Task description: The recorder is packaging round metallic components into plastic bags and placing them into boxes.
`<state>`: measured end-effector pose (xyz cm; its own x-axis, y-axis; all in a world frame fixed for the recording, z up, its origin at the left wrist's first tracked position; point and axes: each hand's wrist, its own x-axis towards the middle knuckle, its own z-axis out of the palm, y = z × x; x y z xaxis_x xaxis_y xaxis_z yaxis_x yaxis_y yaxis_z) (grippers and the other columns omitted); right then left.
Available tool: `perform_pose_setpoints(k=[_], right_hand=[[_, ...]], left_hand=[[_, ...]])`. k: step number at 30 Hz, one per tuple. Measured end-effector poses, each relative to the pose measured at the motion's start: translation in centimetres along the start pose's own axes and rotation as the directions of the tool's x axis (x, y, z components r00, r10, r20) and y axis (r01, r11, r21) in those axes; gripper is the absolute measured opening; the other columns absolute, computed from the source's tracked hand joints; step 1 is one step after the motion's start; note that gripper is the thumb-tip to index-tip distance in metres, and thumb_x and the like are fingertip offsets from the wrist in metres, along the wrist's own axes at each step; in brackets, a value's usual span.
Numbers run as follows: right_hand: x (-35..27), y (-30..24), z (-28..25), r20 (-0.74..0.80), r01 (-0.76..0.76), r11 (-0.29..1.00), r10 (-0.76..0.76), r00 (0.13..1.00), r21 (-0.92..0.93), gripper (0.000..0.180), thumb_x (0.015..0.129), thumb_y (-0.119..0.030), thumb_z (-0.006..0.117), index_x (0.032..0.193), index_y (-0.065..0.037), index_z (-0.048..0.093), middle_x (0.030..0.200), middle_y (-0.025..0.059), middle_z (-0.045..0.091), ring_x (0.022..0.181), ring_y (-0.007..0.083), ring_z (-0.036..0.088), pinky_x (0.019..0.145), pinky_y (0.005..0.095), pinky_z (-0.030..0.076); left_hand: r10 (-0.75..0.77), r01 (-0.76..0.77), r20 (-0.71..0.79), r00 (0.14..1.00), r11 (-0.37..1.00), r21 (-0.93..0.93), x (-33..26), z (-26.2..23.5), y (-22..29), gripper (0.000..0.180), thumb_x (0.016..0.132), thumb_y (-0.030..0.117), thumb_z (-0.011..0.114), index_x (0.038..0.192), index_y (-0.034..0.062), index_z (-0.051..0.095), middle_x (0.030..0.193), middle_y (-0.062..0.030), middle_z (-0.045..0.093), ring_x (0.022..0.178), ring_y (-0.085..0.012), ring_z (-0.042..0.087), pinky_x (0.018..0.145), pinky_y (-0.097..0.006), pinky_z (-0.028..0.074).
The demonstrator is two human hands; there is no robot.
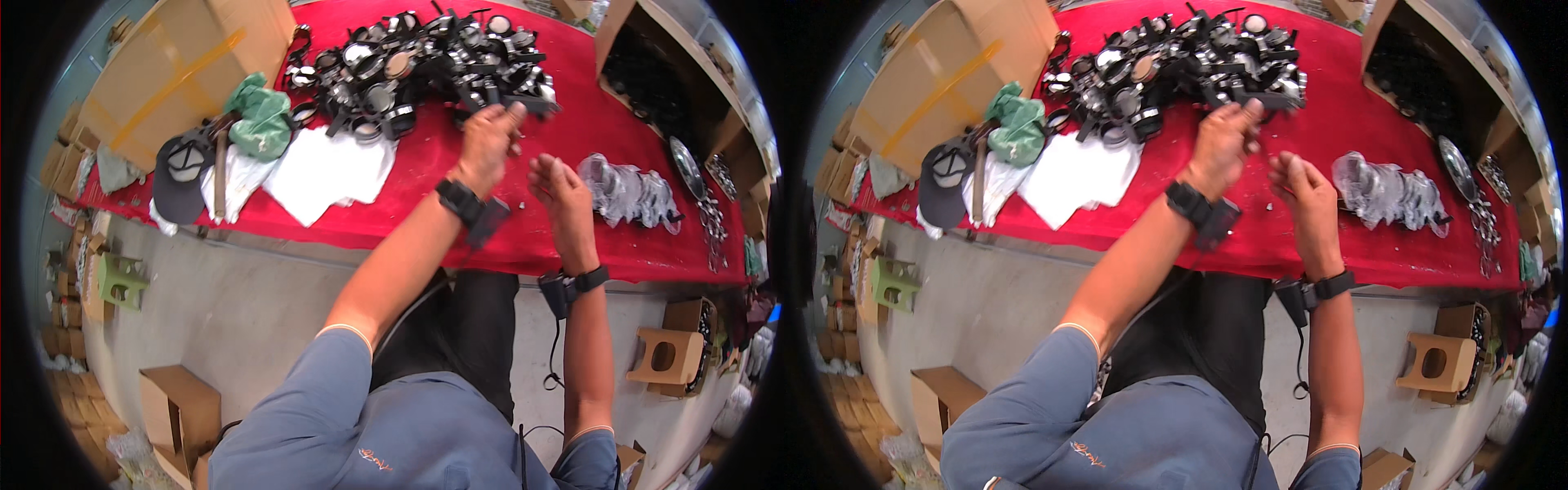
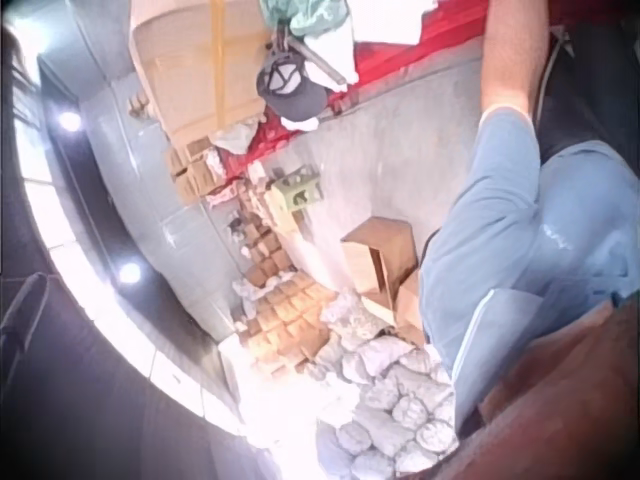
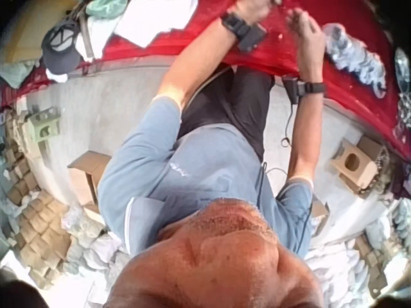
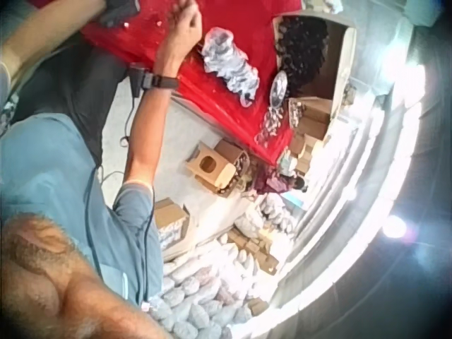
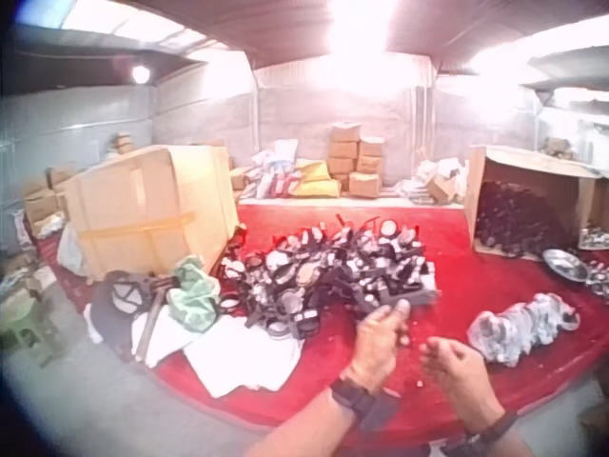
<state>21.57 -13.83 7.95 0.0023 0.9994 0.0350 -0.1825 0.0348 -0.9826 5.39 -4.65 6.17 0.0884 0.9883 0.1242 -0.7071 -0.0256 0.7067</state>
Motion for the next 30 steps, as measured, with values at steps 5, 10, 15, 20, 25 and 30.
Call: perform_pose_setpoints(k=[5,10,15,20,25,30], right_hand=[[-1.2,0.6,2.4,0.168,-0.149,0.891,0.084,0.982,0.428,0.056,0.112,-0.056,0.053,0.128,-0.005,0.069,0.130,0.0102,0.072,0.128,0.0218,0.062,0.109,0.0412,0.048],[-3.8,2.6,6.4,0.313,-0.296,0.829,0.155,0.937,0.475,0.069,0.115,-0.056,0.046,0.136,0.005,0.069,0.129,0.0132,0.072,0.116,0.0225,0.066,0.095,0.0391,0.054],[-6.2,3.0,7.0,0.289,-0.190,0.880,0.064,0.955,0.435,0.046,0.112,-0.035,0.061,0.127,0.008,0.071,0.139,0.0215,0.069,0.135,0.0321,0.063,0.116,0.0471,0.048],[-8.2,2.6,4.1,0.299,-0.118,0.946,0.024,0.954,0.301,0.031,0.108,-0.023,0.064,0.112,0.006,0.077,0.118,0.0207,0.078,0.117,0.0318,0.073,0.116,0.0490,0.049],[-8.8,3.8,3.7,0.268,-0.131,0.960,0.062,0.961,0.249,0.033,0.108,-0.025,0.066,0.112,0.006,0.077,0.117,0.0214,0.078,0.115,0.0308,0.074,0.113,0.0477,0.051],[-9.2,3.3,4.3,0.314,-0.161,0.971,0.099,0.944,0.178,0.042,0.110,-0.031,0.063,0.122,0.009,0.074,0.112,0.0180,0.077,0.101,0.0225,0.073,0.105,0.0422,0.053]], left_hand=[[-0.026,0.037,-0.064,0.998,0.983,0.178,-9.6,0.1,0.6,0.022,0.104,0.028,0.077,0.101,0.0057,0.075,0.077,0.0057,0.061,0.066,-0.0041,0.053,0.056,-0.023,0.042],[-0.067,0.084,-0.075,0.995,0.962,0.259,-15.5,-3.5,0.8,0.018,0.103,0.022,0.076,0.104,0.0035,0.078,0.081,0.0017,0.066,0.067,-0.0059,0.056,0.059,-0.023,0.044],[0.255,-0.258,0.144,0.956,0.501,0.826,-18.8,-8.9,5.4,0.007,0.090,0.010,0.083,0.091,0.0030,0.081,0.091,-0.0068,0.077,0.085,-0.0147,0.071,0.077,-0.032,0.056],[0.390,0.032,0.104,0.915,-0.327,0.944,-18.2,-19.9,17.5,0.032,0.085,0.021,0.085,0.112,0.0051,0.080,0.102,-0.0138,0.073,0.083,-0.0282,0.073,0.074,-0.039,0.058],[0.264,0.122,-0.057,0.963,-0.237,0.964,-17.3,-24.3,20.0,0.030,0.093,0.025,0.078,0.110,0.0013,0.081,0.096,-0.0162,0.074,0.091,-0.0332,0.072,0.084,-0.042,0.056],[0.306,-0.011,0.064,0.950,-0.173,0.985,-16.7,-26.2,20.5,0.027,0.098,0.024,0.074,0.108,-0.0002,0.081,0.093,-0.0161,0.076,0.090,-0.0307,0.072,0.083,-0.040,0.056]])
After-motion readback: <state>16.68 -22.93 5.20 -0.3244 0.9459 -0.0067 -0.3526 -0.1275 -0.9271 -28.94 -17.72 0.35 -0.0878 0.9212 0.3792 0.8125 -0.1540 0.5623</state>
